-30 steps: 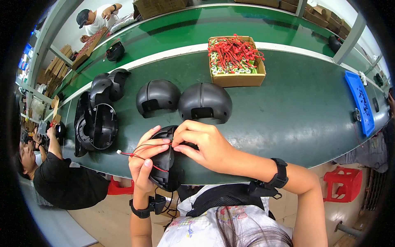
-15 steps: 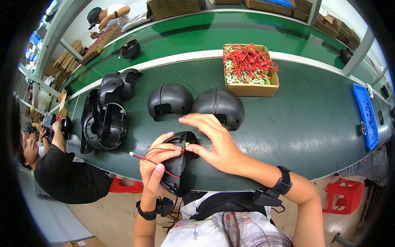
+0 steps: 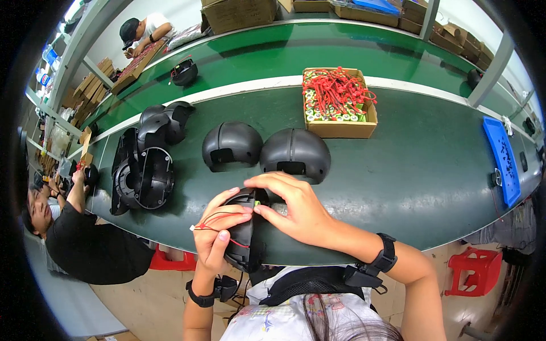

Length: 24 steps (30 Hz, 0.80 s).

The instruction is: Assembling black plastic housings by connecting internal wiring and snapping components together on a factory assembly line.

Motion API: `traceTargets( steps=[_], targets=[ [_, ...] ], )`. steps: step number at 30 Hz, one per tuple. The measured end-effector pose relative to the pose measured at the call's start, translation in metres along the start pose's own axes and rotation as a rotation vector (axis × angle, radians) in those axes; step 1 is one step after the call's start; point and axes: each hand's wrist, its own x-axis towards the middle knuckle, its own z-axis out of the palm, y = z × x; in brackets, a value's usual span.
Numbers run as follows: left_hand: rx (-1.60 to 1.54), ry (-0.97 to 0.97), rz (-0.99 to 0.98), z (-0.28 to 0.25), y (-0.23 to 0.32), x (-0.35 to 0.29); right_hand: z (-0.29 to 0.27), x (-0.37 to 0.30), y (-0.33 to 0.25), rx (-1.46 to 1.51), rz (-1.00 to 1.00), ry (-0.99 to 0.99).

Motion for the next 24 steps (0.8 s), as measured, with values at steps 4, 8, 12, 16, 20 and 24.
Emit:
traceTargets(
  steps=[4, 8, 12, 16, 20, 24],
  targets=[
    [0.051, 0.037, 0.017, 0.005, 0.004, -0.002, -0.036, 0.020, -0.016, -0.840, -0.182, 0.003],
    [0.046, 0.042, 0.024, 0.010, 0.005, 0.003, -0.063, 0.012, -0.001, -0.990, -0.117, -0.108],
    [0.084, 0.070, 0.048, 0.011, 0.008, 0.004, -0.079, 0.007, -0.028, -0.984, 0.086, -0.160],
    [0.088, 0.096, 0.051, 0.015, 0.004, 0.002, -0.085, 0.002, -0.055, -0.308, 0.480, -0.037],
    [0.045, 0.103, 0.033, 0.019, 0.004, 0.003, -0.063, -0.018, -0.041, -0.389, 0.495, -0.272],
    [-0.015, 0.070, 0.020, 0.025, 0.004, 0.007, -0.048, -0.017, -0.004, -0.029, 0.290, -0.314]
  ],
)
